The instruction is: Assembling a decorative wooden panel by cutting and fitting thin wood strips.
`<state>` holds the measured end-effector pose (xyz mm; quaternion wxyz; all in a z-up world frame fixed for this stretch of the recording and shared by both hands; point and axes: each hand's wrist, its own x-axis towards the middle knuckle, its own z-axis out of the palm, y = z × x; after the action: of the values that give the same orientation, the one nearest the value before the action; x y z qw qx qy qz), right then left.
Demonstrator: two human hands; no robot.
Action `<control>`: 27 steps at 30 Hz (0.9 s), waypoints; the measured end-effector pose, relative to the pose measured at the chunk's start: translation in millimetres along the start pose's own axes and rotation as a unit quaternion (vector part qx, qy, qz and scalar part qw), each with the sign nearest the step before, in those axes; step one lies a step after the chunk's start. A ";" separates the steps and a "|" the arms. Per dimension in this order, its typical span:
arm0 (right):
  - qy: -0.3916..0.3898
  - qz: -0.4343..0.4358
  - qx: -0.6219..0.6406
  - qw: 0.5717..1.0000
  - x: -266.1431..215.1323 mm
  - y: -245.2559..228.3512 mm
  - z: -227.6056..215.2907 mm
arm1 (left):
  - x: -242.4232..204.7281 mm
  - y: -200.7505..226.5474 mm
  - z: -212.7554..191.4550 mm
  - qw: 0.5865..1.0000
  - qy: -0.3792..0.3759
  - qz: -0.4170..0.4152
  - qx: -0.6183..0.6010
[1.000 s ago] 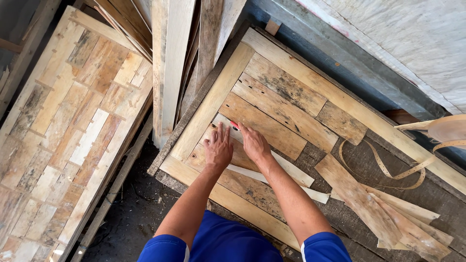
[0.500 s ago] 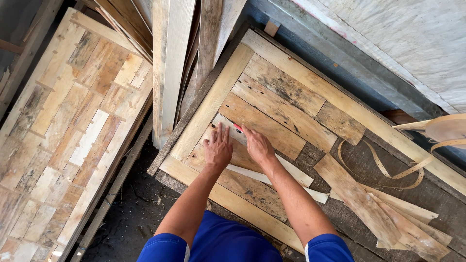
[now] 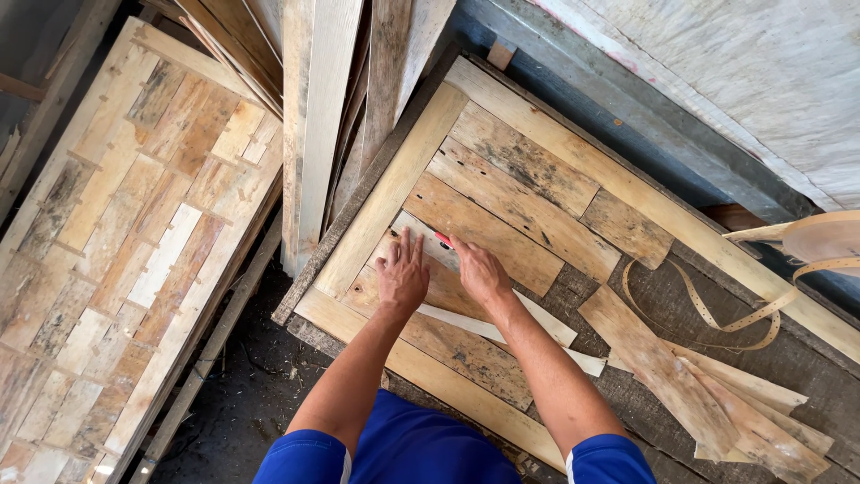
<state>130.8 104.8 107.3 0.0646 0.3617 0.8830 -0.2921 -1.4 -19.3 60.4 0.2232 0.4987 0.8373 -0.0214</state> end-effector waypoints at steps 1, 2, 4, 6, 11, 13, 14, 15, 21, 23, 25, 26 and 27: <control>0.000 0.000 0.000 1.000 -1.2 -0.5 -1.2 | -1.3 0.2 -1.7 1.000 0.000 0.000 0.000; -0.003 0.001 -0.002 1.000 -2.4 -0.8 -2.4 | -2.5 0.4 -3.3 1.000 0.003 -0.003 0.000; -0.005 0.006 -0.005 1.000 -4.7 3.6 -0.9 | -3.1 1.8 -5.3 1.000 0.005 -0.004 0.000; -0.007 0.004 -0.014 1.000 -4.7 11.4 5.1 | -1.9 1.9 -7.0 1.000 -0.016 -0.005 0.011; -0.011 0.004 -0.020 1.000 -10.4 16.8 5.9 | -0.2 1.0 -4.1 1.000 -0.024 -0.002 0.014; -0.013 0.009 -0.020 1.000 -13.3 15.3 3.1 | 0.3 1.4 -4.0 0.999 -0.027 -0.002 0.016; -0.016 0.015 -0.017 1.000 -14.5 14.9 2.2 | -0.4 1.5 -5.4 1.000 -0.027 -0.002 0.015; -0.019 0.021 -0.015 0.999 -15.2 14.8 1.3 | -0.6 1.8 -6.7 1.000 -0.027 -0.002 0.014; -0.006 0.016 -0.005 1.000 -22.7 21.6 1.4 | -1.3 1.3 -3.8 1.000 -0.024 -0.002 0.009; -0.012 0.023 -0.004 1.000 -25.5 26.0 3.5 | 0.1 1.1 0.3 1.000 -0.022 -0.003 0.009; -0.017 0.031 -0.004 0.999 -29.1 31.3 4.5 | 0.9 1.4 1.2 1.000 -0.019 -0.003 0.009; -0.013 0.027 -0.004 1.000 -31.5 34.3 4.9 | 0.6 1.6 0.2 1.000 -0.018 -0.004 0.006; -0.009 0.025 -0.003 1.000 -34.9 37.4 5.7 | -0.4 1.9 -0.4 1.000 -0.017 -0.004 0.003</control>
<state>181.0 101.8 96.3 0.0805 0.3811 0.8739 -0.2909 0.2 -18.5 61.2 0.2355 0.4956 0.8353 -0.0337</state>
